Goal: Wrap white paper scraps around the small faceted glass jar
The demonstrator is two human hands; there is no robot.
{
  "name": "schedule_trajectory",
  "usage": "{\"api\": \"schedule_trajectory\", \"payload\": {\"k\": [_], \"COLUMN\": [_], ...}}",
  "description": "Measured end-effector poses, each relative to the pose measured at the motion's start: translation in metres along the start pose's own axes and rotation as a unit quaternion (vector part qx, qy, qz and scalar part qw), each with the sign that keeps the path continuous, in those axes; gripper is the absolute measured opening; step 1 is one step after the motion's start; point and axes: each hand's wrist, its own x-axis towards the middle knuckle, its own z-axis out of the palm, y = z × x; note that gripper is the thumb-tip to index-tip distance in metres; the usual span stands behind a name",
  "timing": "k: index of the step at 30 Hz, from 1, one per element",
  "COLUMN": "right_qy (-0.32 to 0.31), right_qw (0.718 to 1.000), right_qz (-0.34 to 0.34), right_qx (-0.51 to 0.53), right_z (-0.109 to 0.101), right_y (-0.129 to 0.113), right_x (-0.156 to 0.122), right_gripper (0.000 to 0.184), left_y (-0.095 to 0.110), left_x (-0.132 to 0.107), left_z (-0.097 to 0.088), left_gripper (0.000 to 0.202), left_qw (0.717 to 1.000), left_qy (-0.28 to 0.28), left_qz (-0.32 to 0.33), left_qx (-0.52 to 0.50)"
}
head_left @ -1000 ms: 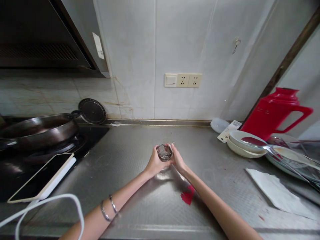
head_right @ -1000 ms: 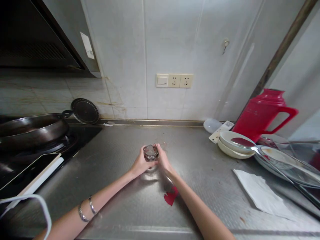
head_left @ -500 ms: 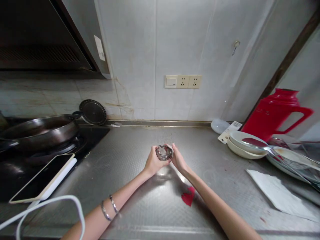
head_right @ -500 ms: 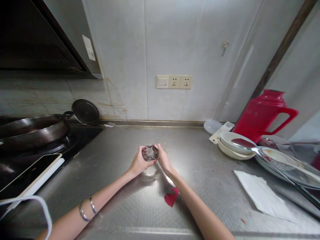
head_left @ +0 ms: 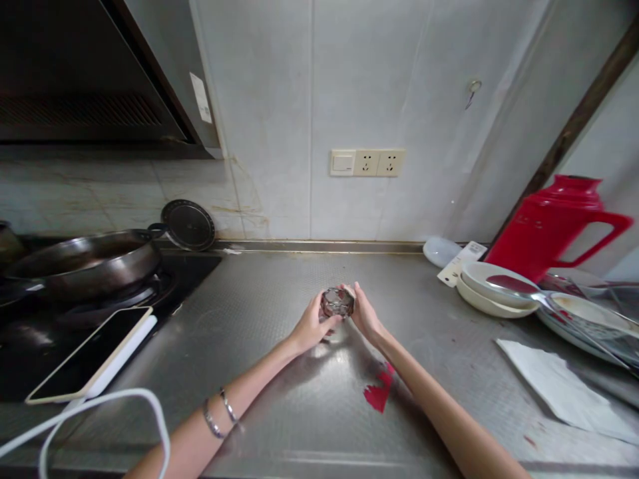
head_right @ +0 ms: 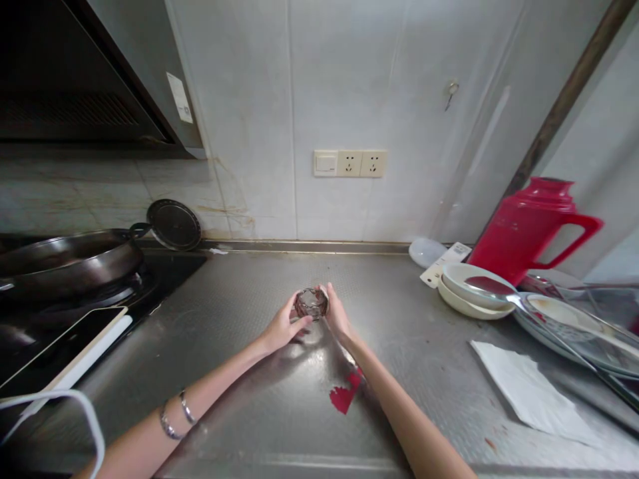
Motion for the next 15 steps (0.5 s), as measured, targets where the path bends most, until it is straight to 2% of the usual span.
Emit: {"api": "schedule_trajectory", "payload": {"k": [5,8,11,15], "right_qy": [0.0,-0.003,0.0,0.004], "right_qw": [0.999,0.999,0.999,0.998], "right_qz": [0.019,0.012,-0.002,-0.038], "right_qx": [-0.036,-0.04,-0.044,-0.054], "right_z": [0.004,0.006,0.005,0.009], "right_y": [-0.002,-0.001,0.002,0.013], "right_x": [-0.007,-0.008,-0.006,-0.004], "right_gripper": [0.058,0.059,0.06,0.06], "left_y": [-0.004,0.0,0.006,0.008], "left_x": [0.005,0.002,-0.002,-0.001], "left_z": [-0.007,-0.004,0.0,0.002], "left_gripper": [0.081,0.076,0.074,0.068], "left_qw": [0.996,0.994,0.994,0.988], "left_qy": [0.002,0.012,0.045,0.126], "left_qz": [0.069,0.074,0.057,0.024], "left_qx": [0.064,0.077,0.083,0.086]}}
